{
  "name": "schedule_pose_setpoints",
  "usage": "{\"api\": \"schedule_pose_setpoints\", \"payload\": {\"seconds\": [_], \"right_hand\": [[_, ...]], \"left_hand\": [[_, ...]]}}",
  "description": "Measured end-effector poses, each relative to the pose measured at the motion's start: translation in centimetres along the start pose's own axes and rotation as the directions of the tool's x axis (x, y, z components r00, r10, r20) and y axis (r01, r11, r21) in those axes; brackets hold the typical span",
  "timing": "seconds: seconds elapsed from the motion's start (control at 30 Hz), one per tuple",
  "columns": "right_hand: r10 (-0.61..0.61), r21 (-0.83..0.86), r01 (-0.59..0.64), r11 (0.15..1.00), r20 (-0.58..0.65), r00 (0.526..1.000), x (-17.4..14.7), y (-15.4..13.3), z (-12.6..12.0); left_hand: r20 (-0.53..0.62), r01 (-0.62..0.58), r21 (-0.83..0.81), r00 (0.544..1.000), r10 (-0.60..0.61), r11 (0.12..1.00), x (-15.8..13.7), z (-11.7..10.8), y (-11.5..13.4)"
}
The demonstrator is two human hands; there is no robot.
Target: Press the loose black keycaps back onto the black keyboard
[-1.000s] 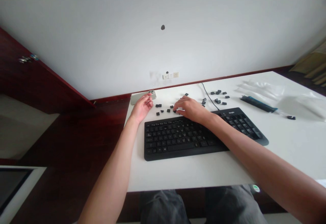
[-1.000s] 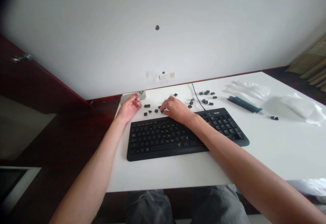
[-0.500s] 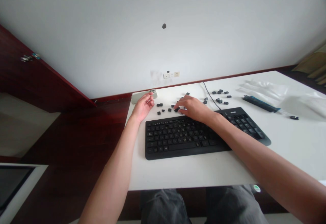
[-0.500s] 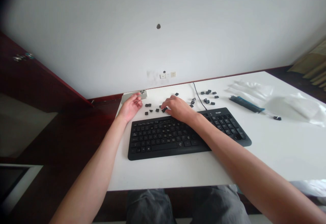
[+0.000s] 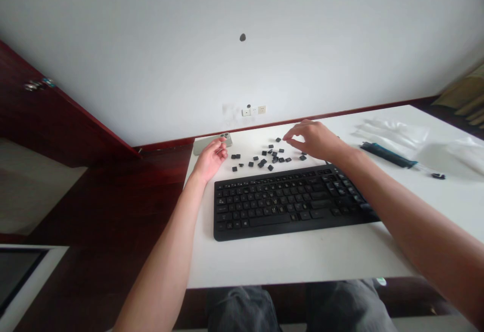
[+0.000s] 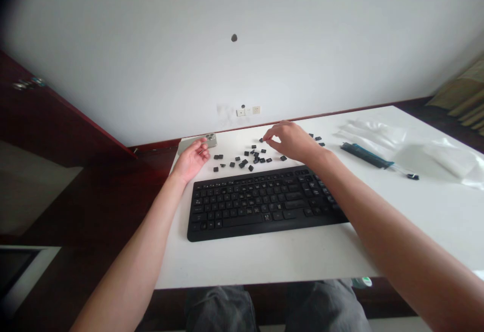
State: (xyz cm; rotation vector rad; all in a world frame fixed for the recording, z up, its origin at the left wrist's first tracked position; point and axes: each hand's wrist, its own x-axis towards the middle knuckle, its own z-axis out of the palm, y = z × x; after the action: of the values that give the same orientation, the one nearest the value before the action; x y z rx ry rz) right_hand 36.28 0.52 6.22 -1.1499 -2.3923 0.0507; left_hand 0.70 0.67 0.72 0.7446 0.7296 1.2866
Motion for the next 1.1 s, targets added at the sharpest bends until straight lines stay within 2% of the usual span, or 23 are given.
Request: {"api": "schedule_pose_setpoints", "payload": {"seconds": [0.1, 0.2, 0.47, 0.63, 1.1], "right_hand": [[-0.013, -0.029, 0.013, 1.000, -0.003, 1.000, -0.9, 1.7, 0.2], [0.004, -0.002, -0.004, 1.000, -0.006, 1.000, -2.0, 2.0, 0.9], [-0.054, 0.092, 0.050, 0.995, 0.039, 0.998, -2.4, -1.4, 1.0], [-0.112, 0.136, 0.100, 0.986, 0.086, 0.990, -2.4, -3.0, 1.0], [-0.071, 0.065, 0.065, 0.996, 0.109, 0.992, -2.4, -5.0, 2.5]], "left_hand": [[0.002, -0.001, -0.003, 1.000, 0.001, 1.000, 0.0, -0.1, 0.0], [0.006, 0.002, -0.004, 1.000, -0.002, 1.000, 0.0, -0.1, 0.0], [-0.033, 0.010, 0.035, 0.999, -0.009, 0.999, -0.2, 0.3, 0.1], [-0.015, 0.005, 0.033, 1.000, -0.004, 0.999, -0.3, 0.4, 0.1], [0.016, -0.007, 0.103, 1.000, 0.005, 0.995, -0.1, 0.0, 0.0]]}}
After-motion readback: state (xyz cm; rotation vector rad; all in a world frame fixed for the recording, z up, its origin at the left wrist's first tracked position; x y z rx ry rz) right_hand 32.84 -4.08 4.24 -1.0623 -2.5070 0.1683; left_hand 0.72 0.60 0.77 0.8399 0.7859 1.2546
